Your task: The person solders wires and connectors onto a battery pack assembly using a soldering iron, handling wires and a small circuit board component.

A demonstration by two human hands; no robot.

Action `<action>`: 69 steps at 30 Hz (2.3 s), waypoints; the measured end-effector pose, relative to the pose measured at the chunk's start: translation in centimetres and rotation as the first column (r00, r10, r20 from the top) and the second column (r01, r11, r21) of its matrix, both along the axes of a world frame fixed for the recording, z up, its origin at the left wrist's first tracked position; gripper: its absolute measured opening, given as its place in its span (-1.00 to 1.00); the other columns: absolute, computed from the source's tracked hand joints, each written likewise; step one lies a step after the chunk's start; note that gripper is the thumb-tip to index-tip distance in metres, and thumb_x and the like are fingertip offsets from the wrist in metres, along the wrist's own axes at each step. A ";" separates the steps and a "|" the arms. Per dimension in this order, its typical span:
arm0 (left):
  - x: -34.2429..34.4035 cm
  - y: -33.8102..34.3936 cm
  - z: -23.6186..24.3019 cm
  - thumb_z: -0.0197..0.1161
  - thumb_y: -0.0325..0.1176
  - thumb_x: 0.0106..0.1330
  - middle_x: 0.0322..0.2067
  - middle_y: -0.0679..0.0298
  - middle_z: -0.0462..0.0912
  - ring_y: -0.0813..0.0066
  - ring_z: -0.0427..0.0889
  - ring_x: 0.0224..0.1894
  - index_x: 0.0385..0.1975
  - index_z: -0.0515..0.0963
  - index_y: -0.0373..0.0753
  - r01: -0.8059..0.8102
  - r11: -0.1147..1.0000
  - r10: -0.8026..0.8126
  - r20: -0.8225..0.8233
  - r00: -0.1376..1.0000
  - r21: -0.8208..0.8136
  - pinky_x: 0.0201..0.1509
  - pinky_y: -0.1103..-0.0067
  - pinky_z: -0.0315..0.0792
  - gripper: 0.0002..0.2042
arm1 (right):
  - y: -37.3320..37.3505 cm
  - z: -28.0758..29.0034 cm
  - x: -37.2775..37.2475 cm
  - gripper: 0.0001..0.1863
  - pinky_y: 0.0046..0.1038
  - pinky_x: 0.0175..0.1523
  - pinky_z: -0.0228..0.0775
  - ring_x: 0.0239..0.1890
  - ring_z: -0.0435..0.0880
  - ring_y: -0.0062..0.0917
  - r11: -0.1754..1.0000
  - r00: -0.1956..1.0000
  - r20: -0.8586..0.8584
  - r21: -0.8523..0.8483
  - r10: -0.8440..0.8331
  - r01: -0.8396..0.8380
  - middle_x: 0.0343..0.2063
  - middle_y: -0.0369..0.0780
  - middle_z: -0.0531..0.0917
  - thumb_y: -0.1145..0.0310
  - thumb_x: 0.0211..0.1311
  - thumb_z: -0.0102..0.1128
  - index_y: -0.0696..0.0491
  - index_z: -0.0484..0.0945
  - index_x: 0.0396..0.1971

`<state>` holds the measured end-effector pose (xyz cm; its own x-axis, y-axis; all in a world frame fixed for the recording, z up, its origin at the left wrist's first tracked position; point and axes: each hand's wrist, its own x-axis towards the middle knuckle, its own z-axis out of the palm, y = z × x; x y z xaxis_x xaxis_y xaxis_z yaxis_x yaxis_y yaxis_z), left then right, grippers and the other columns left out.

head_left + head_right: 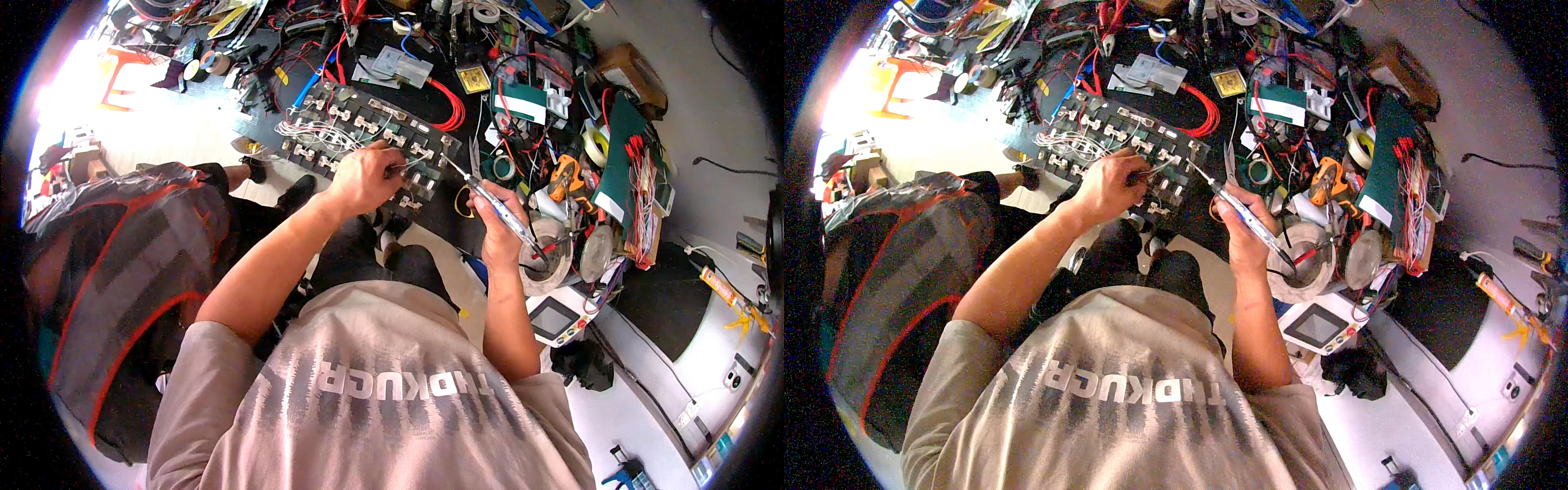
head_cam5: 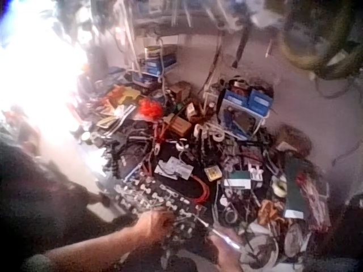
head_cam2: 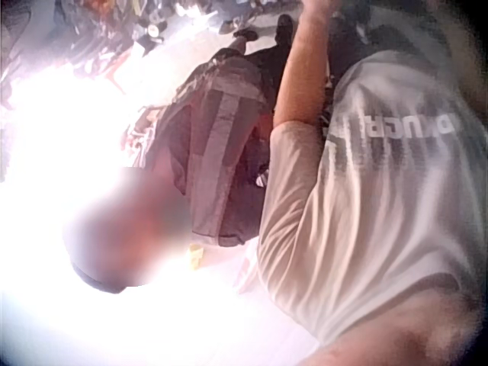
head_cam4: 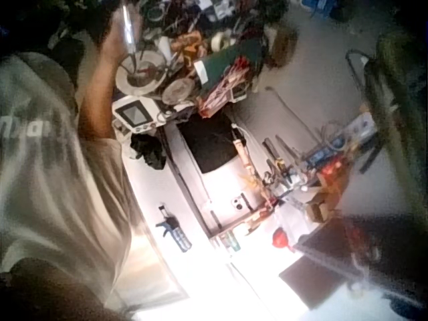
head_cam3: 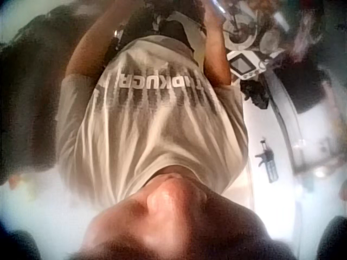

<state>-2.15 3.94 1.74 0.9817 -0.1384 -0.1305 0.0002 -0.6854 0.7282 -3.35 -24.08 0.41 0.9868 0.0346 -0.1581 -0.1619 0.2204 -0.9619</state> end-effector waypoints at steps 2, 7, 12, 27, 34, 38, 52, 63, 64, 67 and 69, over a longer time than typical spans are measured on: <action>0.2 0.5 -0.2 0.32 -0.35 0.24 -0.28 0.02 0.66 -0.08 0.68 -0.15 -0.21 0.69 -0.25 0.060 0.998 -0.060 0.024 0.998 0.009 -0.06 0.23 0.56 -0.82 | -0.9 -0.1 -0.5 -0.75 -0.51 -0.01 0.61 -0.21 0.74 -0.58 0.999 1.000 0.028 -0.041 -0.009 0.010 -0.21 -0.17 0.77 0.52 0.32 0.40 0.24 0.67 -0.04; 1.9 1.4 0.5 0.30 -0.31 0.36 -0.31 -0.05 0.71 -0.01 0.73 -0.26 -0.20 0.67 -0.32 0.042 0.998 -0.044 -0.057 0.997 -0.035 -0.16 0.29 0.56 -0.80 | -1.7 0.1 -1.8 -0.74 -0.53 0.00 0.60 -0.22 0.74 -0.58 0.997 0.998 0.007 -0.056 -0.059 0.059 -0.24 -0.19 0.78 0.51 0.31 0.41 0.23 0.67 -0.04; 4.6 3.6 -1.1 0.29 -0.31 0.38 -0.46 0.20 0.70 0.39 0.66 -0.40 -0.23 0.68 -0.31 -0.127 0.936 0.096 -0.108 0.990 -0.329 -0.24 0.46 0.52 -0.81 | -1.2 1.1 -2.5 -0.74 -0.52 0.00 0.60 -0.23 0.75 -0.57 0.994 0.996 0.008 -0.048 -0.094 0.094 -0.24 -0.17 0.78 0.50 0.32 0.38 0.24 0.66 -0.02; 4.9 4.3 2.3 0.31 -0.30 0.25 -0.24 0.06 0.72 -0.03 0.72 -0.17 -0.17 0.73 -0.14 0.481 0.827 -0.511 0.030 0.859 0.290 -0.05 0.17 0.60 -0.80 | -2.0 3.0 -4.8 -0.74 -0.38 -0.02 0.66 -0.20 0.75 -0.45 0.948 0.953 0.042 -0.099 -0.301 0.303 -0.19 -0.08 0.75 0.55 0.32 0.32 0.26 0.62 -0.01; 4.4 1.6 2.3 0.29 -0.36 0.28 -0.23 0.17 0.67 0.04 0.72 -0.15 -0.17 0.74 -0.11 0.680 0.721 -0.685 -0.012 0.729 0.130 -0.07 0.21 0.60 -0.82 | -1.2 3.9 -7.5 -0.69 -0.44 -0.01 0.65 -0.21 0.76 -0.48 0.914 0.921 -0.004 -0.129 -0.388 0.385 -0.18 -0.09 0.76 0.55 0.28 0.37 0.26 0.62 0.01; 5.7 0.7 0.6 0.28 -0.41 0.27 -0.18 0.16 0.64 0.06 0.72 -0.09 -0.10 0.75 -0.07 0.801 0.594 -0.803 -0.010 0.596 0.075 -0.03 0.19 0.59 -0.76 | -0.5 3.6 -9.5 -0.70 -0.43 0.00 0.66 -0.23 0.77 -0.48 0.890 0.895 -0.016 -0.110 -0.447 0.442 -0.18 -0.08 0.76 0.56 0.27 0.36 0.24 0.62 -0.01; 8.3 -1.4 -0.3 0.33 -0.34 0.27 -0.23 0.10 0.55 0.01 0.67 -0.10 -0.19 0.65 -0.20 0.934 0.334 -0.941 -0.008 0.338 0.124 -0.06 0.16 0.58 -0.84 | 3.4 5.7 -15.4 -0.75 -0.37 -0.02 0.63 -0.23 0.74 -0.47 0.768 0.784 -0.055 -0.255 -0.618 0.587 -0.23 -0.12 0.75 0.54 0.27 0.33 0.21 0.65 -0.06; 9.5 -2.6 -1.3 0.33 -0.27 0.23 -0.24 0.04 0.57 -0.08 0.67 -0.12 -0.28 0.57 -0.27 0.958 0.155 -0.978 -0.097 0.183 0.240 -0.07 0.07 0.55 -0.79 | 9.0 4.8 -16.4 -0.71 -0.49 0.05 0.54 -0.17 0.71 -0.55 0.850 0.867 -0.063 -0.245 -0.495 0.467 -0.19 -0.19 0.76 0.53 0.26 0.45 0.18 0.68 -0.02; 9.4 -2.7 -1.3 0.33 -0.27 0.22 -0.24 0.04 0.57 -0.08 0.67 -0.13 -0.28 0.56 -0.28 0.955 0.155 -0.981 -0.077 0.180 0.254 -0.09 0.06 0.55 -0.78 | 9.1 4.0 -16.4 -0.72 -0.49 0.05 0.55 -0.15 0.72 -0.55 0.848 0.874 -0.039 -0.269 -0.484 0.457 -0.17 -0.19 0.76 0.53 0.27 0.45 0.18 0.69 -0.03; 9.3 -2.6 -1.0 0.34 -0.28 0.19 -0.24 0.04 0.56 -0.08 0.69 -0.19 -0.29 0.55 -0.28 0.947 0.127 -0.988 -0.045 0.146 0.296 -0.16 0.07 0.57 -0.77 | 9.7 2.5 -16.5 -0.71 -0.51 0.05 0.56 -0.12 0.72 -0.55 0.867 0.877 -0.061 -0.195 -0.477 0.458 -0.17 -0.19 0.76 0.54 0.26 0.45 0.18 0.69 -0.02; 9.3 -2.4 -1.1 0.34 -0.28 0.18 -0.25 0.05 0.55 -0.08 0.69 -0.22 -0.29 0.53 -0.28 0.942 0.132 -0.987 -0.050 0.154 0.308 -0.20 0.08 0.58 -0.76 | 10.0 2.0 -16.3 -0.72 -0.51 0.04 0.54 -0.12 0.71 -0.57 0.869 0.874 -0.077 -0.182 -0.480 0.461 -0.16 -0.21 0.76 0.58 0.25 0.44 0.15 0.71 -0.04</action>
<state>7.11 1.51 0.69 0.0598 -0.9746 -0.2158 -0.8623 -0.1594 0.4806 -19.64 -14.11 2.37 0.8540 -0.4630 -0.2373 -0.1882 0.1504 -0.9706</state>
